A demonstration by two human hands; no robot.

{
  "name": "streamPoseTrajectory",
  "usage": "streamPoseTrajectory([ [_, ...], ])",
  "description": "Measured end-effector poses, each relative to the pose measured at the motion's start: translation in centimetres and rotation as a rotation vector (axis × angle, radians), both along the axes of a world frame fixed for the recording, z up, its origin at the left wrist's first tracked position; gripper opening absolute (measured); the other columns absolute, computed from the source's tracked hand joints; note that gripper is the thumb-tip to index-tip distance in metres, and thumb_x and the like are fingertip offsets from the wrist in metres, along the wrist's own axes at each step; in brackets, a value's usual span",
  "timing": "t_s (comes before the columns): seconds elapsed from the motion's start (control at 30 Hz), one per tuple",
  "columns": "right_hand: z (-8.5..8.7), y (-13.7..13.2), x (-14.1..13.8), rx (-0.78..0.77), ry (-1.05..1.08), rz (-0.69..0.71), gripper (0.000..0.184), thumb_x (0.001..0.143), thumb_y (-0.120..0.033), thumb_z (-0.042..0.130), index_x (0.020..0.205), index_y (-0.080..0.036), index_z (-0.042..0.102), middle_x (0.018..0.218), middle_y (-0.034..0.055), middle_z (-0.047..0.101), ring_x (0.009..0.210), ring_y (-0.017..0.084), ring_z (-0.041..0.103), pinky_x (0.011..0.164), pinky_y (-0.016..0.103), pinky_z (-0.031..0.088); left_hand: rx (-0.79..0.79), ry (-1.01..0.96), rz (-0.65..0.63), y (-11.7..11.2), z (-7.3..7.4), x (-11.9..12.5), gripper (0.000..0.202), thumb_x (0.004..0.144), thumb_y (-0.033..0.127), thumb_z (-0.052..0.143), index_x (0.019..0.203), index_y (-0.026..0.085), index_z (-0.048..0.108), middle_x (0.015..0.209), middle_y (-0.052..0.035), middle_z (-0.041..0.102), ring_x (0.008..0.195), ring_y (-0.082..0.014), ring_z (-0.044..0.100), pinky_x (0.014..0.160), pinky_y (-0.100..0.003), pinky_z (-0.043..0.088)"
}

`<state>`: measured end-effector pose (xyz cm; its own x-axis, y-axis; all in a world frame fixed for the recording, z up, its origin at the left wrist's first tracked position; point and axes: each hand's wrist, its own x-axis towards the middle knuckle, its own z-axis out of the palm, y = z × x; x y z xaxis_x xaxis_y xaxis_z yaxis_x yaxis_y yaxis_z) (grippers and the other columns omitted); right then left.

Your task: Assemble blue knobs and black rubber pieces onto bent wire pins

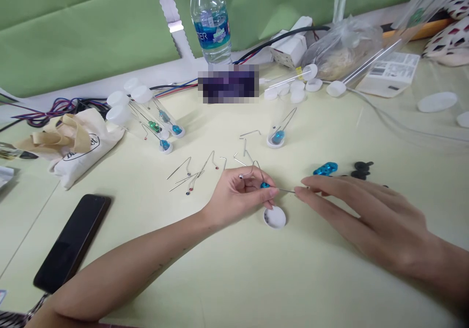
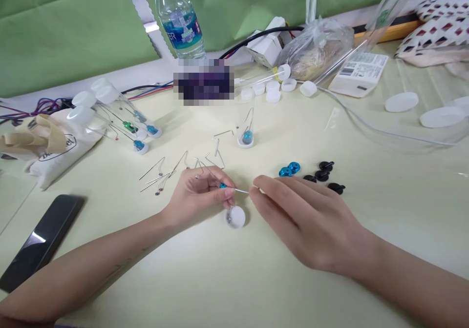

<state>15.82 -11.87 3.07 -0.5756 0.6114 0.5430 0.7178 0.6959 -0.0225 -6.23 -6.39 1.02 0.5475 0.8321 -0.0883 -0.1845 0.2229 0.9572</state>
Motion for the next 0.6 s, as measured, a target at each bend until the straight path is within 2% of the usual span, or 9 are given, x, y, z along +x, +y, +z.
streamPoseTrajectory([
  [0.17, 0.07, 0.01, 0.29, 0.107, -0.024, 0.092, 0.029, 0.090, -0.003, 0.042, 0.103, -0.016, 0.064, 0.098, 0.0086, 0.071, 0.089, 0.022, 0.067, 0.081, 0.034, 0.053, 0.000, -0.011, -0.011, -0.14, -0.07, 0.02, 0.016, 0.073, 0.022, 0.078, 0.079, 0.012, 0.068, 0.068, -0.0019, 0.067, 0.060, -0.0121, 0.067, 0.059, -0.024, 0.058],
  [0.27, 0.07, 0.00, 0.25, 0.098, 0.011, 0.079, 0.028, 0.089, -0.002, 0.045, 0.101, -0.017, 0.065, 0.097, 0.0069, 0.072, 0.088, 0.020, 0.067, 0.081, 0.031, 0.052, 0.006, -0.012, -0.011, -0.24, -0.10, 0.03, 0.016, 0.073, 0.022, 0.079, 0.079, 0.012, 0.068, 0.068, -0.0017, 0.067, 0.060, -0.0120, 0.066, 0.059, -0.024, 0.058],
  [0.4, 0.30, -0.04, -0.08, 0.041, 0.059, 0.055, 0.030, 0.090, -0.002, 0.044, 0.098, -0.021, 0.065, 0.087, 0.0020, 0.071, 0.075, 0.016, 0.067, 0.068, 0.027, 0.052, 0.032, 0.016, -0.011, -0.33, -0.16, 0.00, 0.017, 0.073, 0.024, 0.079, 0.080, 0.012, 0.068, 0.067, -0.0021, 0.066, 0.060, -0.0127, 0.067, 0.059, -0.025, 0.058],
  [0.6, -0.57, -0.50, -0.12, -0.020, 0.069, -0.024, 0.021, 0.091, -0.005, 0.050, 0.102, -0.019, 0.061, 0.084, 0.0027, 0.069, 0.064, 0.015, 0.064, 0.053, 0.029, 0.047, 0.047, 0.036, -0.002, -0.47, -0.42, -0.08, 0.018, 0.073, 0.026, 0.079, 0.080, 0.013, 0.068, 0.067, -0.0024, 0.067, 0.061, -0.0137, 0.067, 0.059, -0.026, 0.058],
])
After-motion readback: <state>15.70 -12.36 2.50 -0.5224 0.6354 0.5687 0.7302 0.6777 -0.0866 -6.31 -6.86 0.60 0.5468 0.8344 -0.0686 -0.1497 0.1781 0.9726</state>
